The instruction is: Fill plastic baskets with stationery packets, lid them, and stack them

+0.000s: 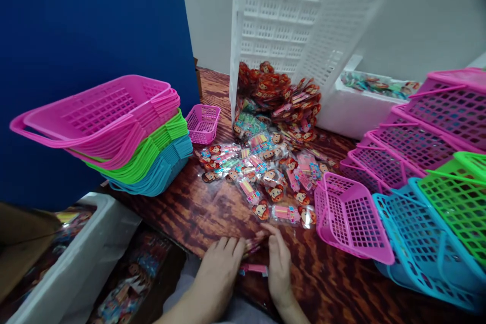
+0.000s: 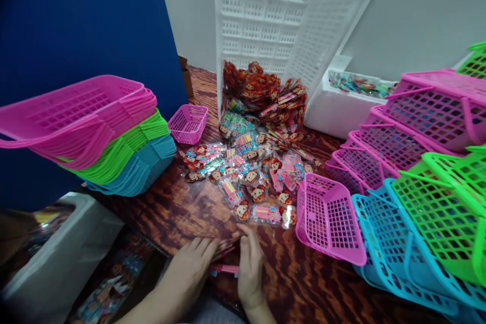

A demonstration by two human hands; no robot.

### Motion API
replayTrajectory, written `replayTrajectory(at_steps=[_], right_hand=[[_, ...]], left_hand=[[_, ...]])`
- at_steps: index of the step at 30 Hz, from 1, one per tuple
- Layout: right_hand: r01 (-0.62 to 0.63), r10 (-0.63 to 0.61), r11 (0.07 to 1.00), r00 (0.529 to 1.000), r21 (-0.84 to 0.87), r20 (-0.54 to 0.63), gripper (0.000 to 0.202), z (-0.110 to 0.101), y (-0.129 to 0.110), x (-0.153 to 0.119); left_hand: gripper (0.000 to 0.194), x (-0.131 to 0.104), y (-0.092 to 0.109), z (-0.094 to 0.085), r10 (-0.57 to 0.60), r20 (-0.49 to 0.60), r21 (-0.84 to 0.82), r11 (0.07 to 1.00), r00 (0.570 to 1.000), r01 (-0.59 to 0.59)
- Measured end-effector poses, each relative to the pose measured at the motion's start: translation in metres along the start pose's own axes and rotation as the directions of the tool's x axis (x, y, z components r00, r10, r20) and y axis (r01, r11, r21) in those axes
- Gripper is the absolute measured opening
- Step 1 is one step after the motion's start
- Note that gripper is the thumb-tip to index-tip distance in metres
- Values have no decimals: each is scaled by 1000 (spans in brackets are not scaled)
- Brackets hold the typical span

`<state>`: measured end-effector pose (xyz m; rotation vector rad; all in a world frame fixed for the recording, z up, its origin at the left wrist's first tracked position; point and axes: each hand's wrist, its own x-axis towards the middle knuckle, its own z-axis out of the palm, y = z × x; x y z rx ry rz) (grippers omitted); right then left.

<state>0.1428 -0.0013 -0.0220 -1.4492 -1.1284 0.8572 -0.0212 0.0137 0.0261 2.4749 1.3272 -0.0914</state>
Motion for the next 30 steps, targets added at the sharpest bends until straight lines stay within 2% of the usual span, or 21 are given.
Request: replayTrajectory(at_steps=[2,4,6,8,10,11,13,15,18,21,23,26,30], right_hand=[[64,-61,997,997,-49,48,37,3,-2,0],[106,-96,990,989,-95,112,37,-1,-8,9],[149,-122,976,977,-156,172,39,-8,-20,31],[221,-174,938,967,-268,186,36,-11,-39,69],[313,-262,836,949,-450,174,27,-5,-60,117],[332,-275,745,943,-578,187,25,1,-69,141],[254,-192,479,964,-840,182,23,18,-79,181],[215,-151,405,974,-889,167,34,35,-80,204],[198,-93,396,980,-897,175,43,47,-66,207],[198,-24,397,978,-896,205,31,41,-53,197],[210,7,406,973,-889,233,19,34,-54,201],[205,-5,407,975,-890,222,18,36,-69,229],[143,-83,357,989,-923,121,32,62,-85,272]], left_hand=[[59,2,0,2,-19,-23,32,999,1000,20],[62,4,-1,7,-23,-48,37,999,999,25],[59,4,-1,11,-19,-23,38,999,1000,20],[58,5,0,10,-13,37,44,999,999,12],[59,9,0,3,18,82,33,999,996,-21],[59,11,-1,-1,41,86,22,999,995,-43],[56,19,-6,-8,76,58,11,997,995,-77],[54,27,-14,-10,66,9,25,997,998,-66],[58,34,-28,-2,35,-69,26,999,997,-33],[62,35,-36,12,43,-145,-2,999,989,-44],[60,35,-38,19,54,-168,-7,998,984,-56],[53,40,-37,22,38,-180,6,999,983,-38],[36,49,-35,23,25,-202,16,1000,979,-22]])
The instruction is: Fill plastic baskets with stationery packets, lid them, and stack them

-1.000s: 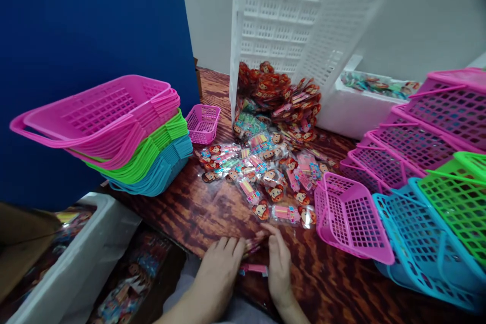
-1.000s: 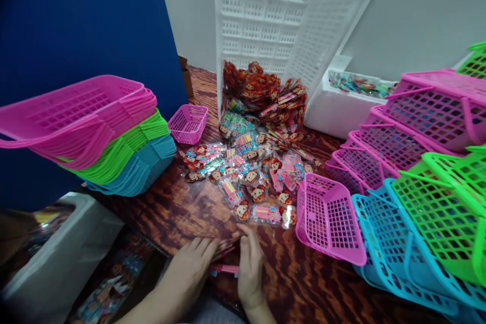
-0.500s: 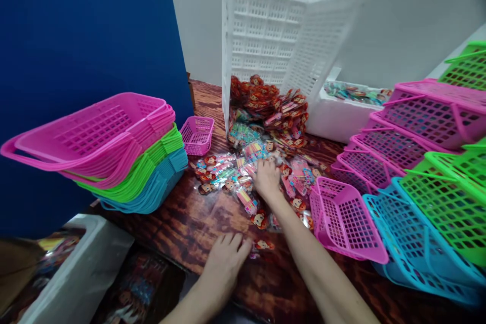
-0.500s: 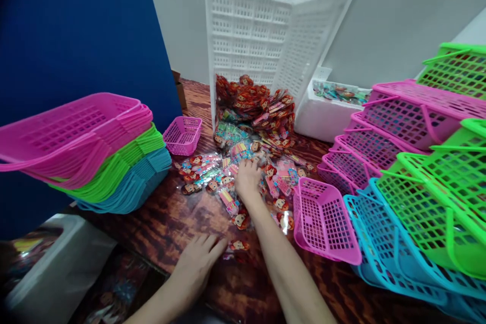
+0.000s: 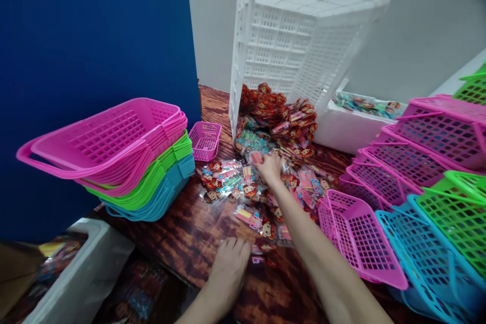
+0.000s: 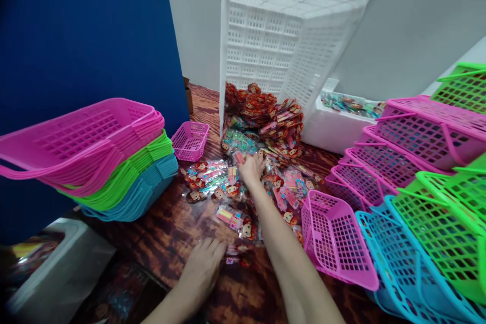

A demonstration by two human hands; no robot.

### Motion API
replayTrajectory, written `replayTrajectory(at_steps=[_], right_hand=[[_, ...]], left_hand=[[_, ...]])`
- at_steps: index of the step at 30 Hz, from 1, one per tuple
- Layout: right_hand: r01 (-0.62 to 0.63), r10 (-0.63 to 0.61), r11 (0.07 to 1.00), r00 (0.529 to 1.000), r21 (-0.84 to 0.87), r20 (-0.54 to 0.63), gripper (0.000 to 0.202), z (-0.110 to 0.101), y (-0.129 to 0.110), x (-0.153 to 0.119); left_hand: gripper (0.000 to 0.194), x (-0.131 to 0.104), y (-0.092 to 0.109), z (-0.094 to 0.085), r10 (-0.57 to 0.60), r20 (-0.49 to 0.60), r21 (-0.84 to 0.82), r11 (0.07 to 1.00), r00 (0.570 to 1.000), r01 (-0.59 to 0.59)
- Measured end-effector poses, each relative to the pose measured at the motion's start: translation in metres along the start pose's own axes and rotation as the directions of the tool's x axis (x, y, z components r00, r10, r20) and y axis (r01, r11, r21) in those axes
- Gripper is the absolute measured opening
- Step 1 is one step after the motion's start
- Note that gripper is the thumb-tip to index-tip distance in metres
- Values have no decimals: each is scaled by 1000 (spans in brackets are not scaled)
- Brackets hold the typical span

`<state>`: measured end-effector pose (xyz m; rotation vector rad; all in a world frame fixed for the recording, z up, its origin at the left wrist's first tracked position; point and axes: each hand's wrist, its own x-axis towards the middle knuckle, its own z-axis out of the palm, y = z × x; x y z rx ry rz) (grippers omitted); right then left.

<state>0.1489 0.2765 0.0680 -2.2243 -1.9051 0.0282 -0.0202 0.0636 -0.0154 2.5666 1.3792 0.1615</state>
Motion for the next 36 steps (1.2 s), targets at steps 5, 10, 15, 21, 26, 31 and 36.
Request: replayTrajectory(at_steps=[5,10,15,21,26,31,36], right_hand=[[124,-125,990,992,-62,-21,31,18,-22,2],[222,-228,971,971,-92,-65,52,20,3,-42],[237,-217,971,936,41,-277,46,-9,31,-100],[346,-374,926,888,148,268,15,-19,26,-163],[351,-342,933,809,75,478,31,-14,20,-189],[325,-349,936,799,138,489,35,-14,30,-194],[323,-408,910,809,259,423,30,-12,36,-204]], left_hand=[[29,-2,-4,0,47,-69,-12,999,997,-47],[24,-19,-23,-15,98,-73,-131,986,992,-107],[28,-27,-32,-25,116,-83,-174,976,990,-129],[19,-31,-22,-30,137,-58,-126,982,989,-143],[32,-40,-27,-30,87,-74,-59,994,993,-92],[63,-44,-35,-32,47,0,-74,996,999,-47],[38,-40,-33,-36,25,2,-95,995,1000,-25]])
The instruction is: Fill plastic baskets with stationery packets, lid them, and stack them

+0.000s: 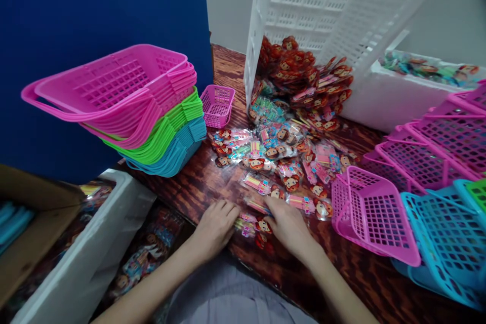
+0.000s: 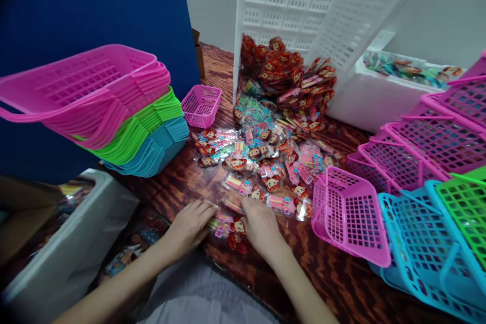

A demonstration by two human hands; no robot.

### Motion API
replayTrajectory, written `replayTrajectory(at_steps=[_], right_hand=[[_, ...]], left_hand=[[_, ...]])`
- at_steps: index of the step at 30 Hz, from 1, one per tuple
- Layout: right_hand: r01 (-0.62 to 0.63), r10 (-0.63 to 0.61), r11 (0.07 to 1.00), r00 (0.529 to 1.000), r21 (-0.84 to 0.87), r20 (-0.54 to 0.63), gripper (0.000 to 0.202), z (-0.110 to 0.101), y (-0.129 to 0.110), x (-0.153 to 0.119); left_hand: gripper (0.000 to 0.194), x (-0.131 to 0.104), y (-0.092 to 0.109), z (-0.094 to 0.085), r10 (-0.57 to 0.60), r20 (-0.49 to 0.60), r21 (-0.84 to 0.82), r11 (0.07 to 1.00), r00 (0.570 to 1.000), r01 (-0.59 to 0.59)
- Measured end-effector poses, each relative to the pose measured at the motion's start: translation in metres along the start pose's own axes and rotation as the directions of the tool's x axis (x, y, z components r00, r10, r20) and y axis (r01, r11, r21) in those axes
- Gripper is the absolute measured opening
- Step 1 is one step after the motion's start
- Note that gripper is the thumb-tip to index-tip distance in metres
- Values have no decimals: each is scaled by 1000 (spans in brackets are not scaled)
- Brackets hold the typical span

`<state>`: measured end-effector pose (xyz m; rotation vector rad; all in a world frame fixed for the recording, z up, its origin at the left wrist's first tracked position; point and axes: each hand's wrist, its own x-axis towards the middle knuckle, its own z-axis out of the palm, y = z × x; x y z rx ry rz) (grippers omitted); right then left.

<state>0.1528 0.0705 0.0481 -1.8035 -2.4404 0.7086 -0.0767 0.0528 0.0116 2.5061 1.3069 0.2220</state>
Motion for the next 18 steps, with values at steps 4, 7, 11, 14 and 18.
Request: replayTrajectory(at_steps=[4,7,11,14,18], right_hand=[[54,-57,991,998,124,24,45,3,-2,-13],[36,-50,989,994,144,94,58,3,0,-23],[20,-37,990,992,138,122,61,6,4,-30],[26,-39,989,996,148,86,58,8,5,-27],[10,-15,978,1000,208,21,46,10,10,-14]], left_hand=[[37,-4,1,1,27,-35,-40,999,999,-29],[37,-9,-2,4,21,-82,-121,992,996,-31],[49,-11,-6,6,38,-114,-183,981,993,-59],[53,-11,-7,8,49,-107,-182,981,993,-68],[51,-8,0,12,38,-128,-186,981,991,-61]])
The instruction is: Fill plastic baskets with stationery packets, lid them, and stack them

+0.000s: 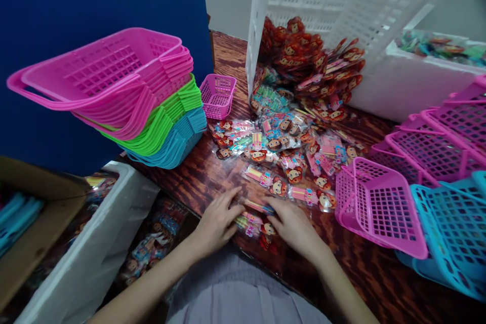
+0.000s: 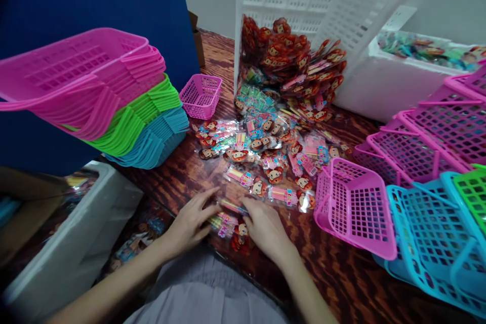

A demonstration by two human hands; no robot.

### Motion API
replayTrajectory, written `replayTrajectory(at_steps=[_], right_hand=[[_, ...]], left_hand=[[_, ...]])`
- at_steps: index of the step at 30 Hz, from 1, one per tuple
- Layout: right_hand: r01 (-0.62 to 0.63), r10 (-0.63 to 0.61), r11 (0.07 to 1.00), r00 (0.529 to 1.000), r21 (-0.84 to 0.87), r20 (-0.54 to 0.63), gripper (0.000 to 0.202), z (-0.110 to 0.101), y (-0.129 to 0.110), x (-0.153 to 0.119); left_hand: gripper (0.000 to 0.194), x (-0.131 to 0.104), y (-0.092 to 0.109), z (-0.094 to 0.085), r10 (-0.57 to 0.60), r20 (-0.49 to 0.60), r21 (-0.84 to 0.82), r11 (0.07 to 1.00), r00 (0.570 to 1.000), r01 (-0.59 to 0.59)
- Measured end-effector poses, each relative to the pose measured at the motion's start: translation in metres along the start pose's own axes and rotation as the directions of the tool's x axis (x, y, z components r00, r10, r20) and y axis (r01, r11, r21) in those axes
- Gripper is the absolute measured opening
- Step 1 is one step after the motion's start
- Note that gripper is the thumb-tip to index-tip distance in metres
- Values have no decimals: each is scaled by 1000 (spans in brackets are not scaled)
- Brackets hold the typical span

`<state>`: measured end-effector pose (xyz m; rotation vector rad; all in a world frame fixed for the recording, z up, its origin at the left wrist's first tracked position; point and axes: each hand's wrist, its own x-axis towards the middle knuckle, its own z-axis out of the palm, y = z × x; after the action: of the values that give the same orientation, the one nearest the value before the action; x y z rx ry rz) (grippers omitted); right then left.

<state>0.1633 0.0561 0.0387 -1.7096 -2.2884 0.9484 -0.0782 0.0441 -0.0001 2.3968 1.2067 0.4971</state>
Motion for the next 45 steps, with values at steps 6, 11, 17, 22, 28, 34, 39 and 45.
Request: replayTrajectory(at_steps=[6,11,17,22,28,34,39,45], right_hand=[[89,-91,980,996,179,8,34,-1,10,18],[138,-147,946,989,294,11,29,-3,0,19],[127,197,536,943,835,-270,54,34,16,0],[158,483,474,776,866,-406,58,63,5,2],[70,262,752,881,656,-393,52,30,11,8],[-308,164,929,839,-204,-519,39,-5,64,2],[-352,220,821,922,-450,-320,21,-13,53,-20],[-71,44,991,975,-116,-216,10,-25,10,25]], left_hand=[[66,7,14,3,-121,-129,-31,992,984,118],[93,17,10,-1,-36,-61,26,999,998,37],[84,23,4,4,-174,-37,-30,984,984,173],[94,25,17,9,-115,-75,-122,987,991,105],[50,27,24,-6,-69,-71,211,974,995,83],[52,31,21,-7,-35,207,251,968,978,-19],[48,27,14,-14,-2,234,170,985,972,-39],[40,26,9,-15,44,216,124,990,975,-72]])
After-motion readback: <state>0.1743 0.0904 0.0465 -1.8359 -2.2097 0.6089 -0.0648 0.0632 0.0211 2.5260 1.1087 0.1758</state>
